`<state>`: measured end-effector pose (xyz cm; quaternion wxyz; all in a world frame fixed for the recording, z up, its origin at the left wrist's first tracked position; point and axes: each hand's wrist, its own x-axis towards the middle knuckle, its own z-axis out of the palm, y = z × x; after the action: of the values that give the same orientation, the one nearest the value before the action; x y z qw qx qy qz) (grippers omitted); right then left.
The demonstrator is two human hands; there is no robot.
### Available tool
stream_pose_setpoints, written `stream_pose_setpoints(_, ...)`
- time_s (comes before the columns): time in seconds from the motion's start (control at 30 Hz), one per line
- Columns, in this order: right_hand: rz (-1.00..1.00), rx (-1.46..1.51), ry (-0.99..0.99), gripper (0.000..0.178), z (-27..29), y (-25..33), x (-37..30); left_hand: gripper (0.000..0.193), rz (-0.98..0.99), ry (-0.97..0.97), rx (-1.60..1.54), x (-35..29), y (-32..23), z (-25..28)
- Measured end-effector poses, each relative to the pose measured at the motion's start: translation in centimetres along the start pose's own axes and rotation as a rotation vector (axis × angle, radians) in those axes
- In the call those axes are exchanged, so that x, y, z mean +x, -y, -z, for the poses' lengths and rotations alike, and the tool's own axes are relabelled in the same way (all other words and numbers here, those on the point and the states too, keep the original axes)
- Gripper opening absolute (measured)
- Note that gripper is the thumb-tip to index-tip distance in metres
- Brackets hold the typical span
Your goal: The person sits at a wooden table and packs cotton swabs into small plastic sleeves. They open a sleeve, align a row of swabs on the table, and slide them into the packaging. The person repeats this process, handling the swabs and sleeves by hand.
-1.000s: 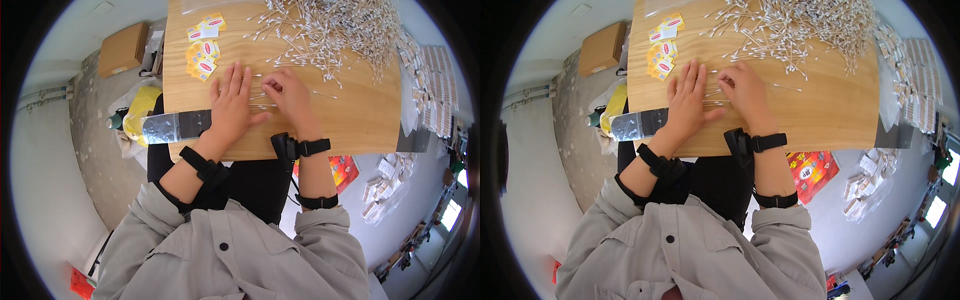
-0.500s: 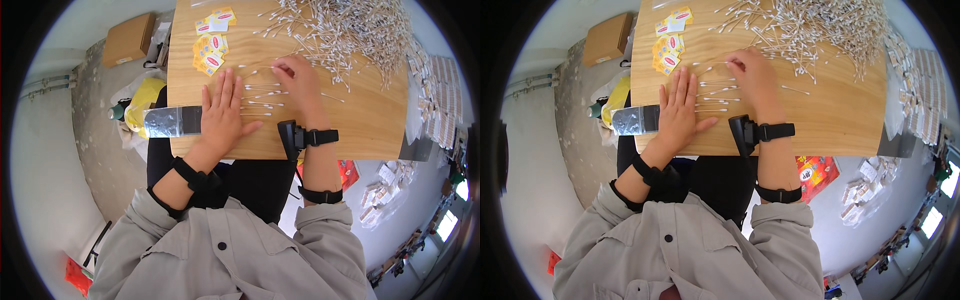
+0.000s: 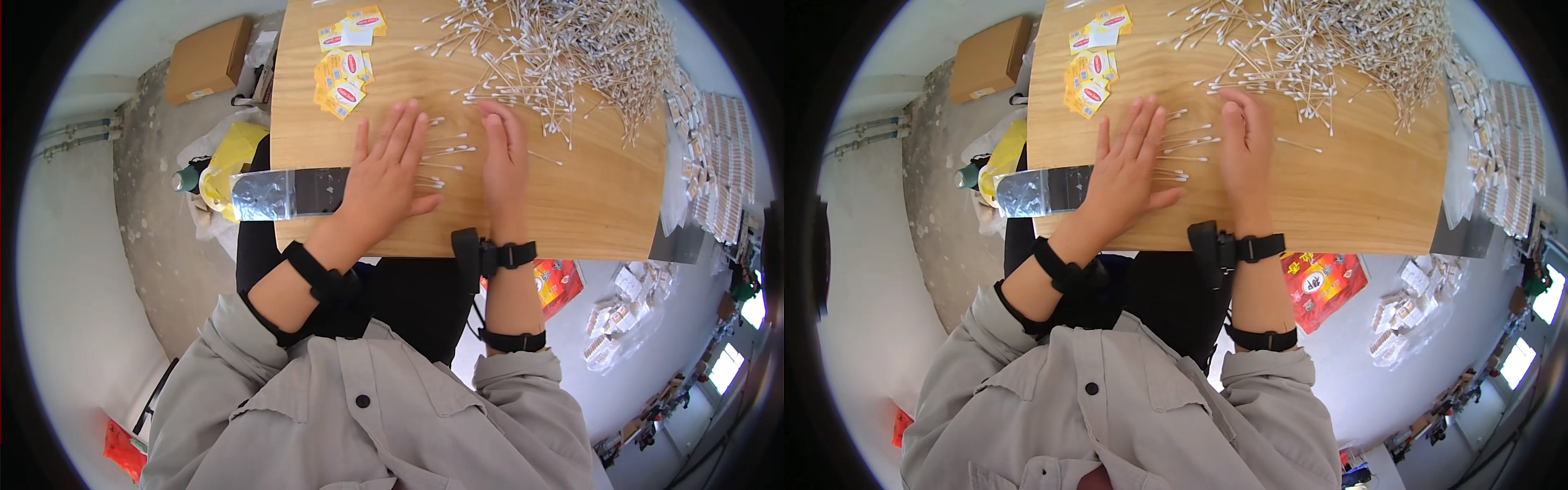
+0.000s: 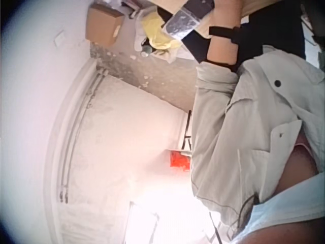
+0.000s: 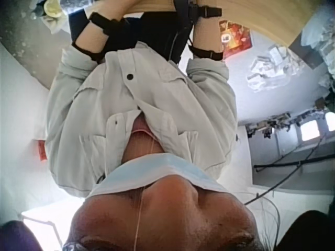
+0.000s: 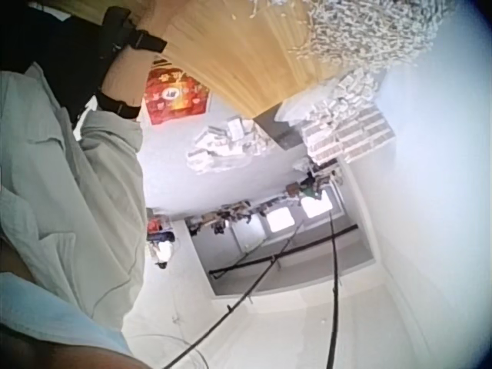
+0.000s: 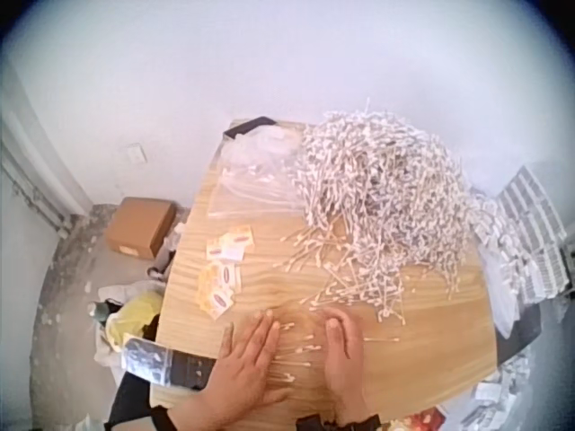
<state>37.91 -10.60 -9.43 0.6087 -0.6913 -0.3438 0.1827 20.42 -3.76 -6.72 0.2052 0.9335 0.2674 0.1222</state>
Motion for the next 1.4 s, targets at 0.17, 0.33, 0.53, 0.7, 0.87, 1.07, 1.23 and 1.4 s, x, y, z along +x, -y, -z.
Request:
stream_pose_setpoints(0.17,-0.196,0.407,-0.073,0.044,-1.9,1.1,-2.6,0.115,-0.161,0.163,-0.063,-0.1,0.3,-0.4)
stream_pose_setpoints(0.33,-0.176,0.477,-0.092,0.052,-2.0,0.4,-4.1,0.12,0.057,0.027,0.014,-2.4,0.9,1.1)
stream_pose_setpoints(0.53,-0.159,0.488,-0.052,0.057,-5.3,1.0,-6.0,0.119,0.103,-0.018,0.054,-3.1,0.7,-1.1)
stream_pose_setpoints(0.7,-0.14,0.593,-0.167,0.043,-4.5,1.5,-6.2,0.11,0.102,-0.025,0.014,-3.0,-0.1,-0.8)
stream_pose_setpoints(0.87,0.014,-0.526,-0.267,0.036,3.0,1.0,-4.0,0.105,0.056,-0.015,0.121,-2.6,0.2,-0.6)
stream_pose_setpoints(1.07,0.09,-0.899,-0.224,0.021,9.7,-1.8,-1.7,0.102,0.018,0.086,0.077,-3.3,-0.3,-0.1)
stream_pose_setpoints(1.23,0.053,-0.58,-0.123,0.011,5.9,-1.2,-2.3,0.103,0.025,0.075,0.051,-4.1,-0.6,-0.4)
stream_pose_setpoints(1.4,0.141,-0.472,0.159,0.01,-0.8,1.2,-2.7,0.1,0.039,0.092,0.071,-4.2,-0.8,-0.6)
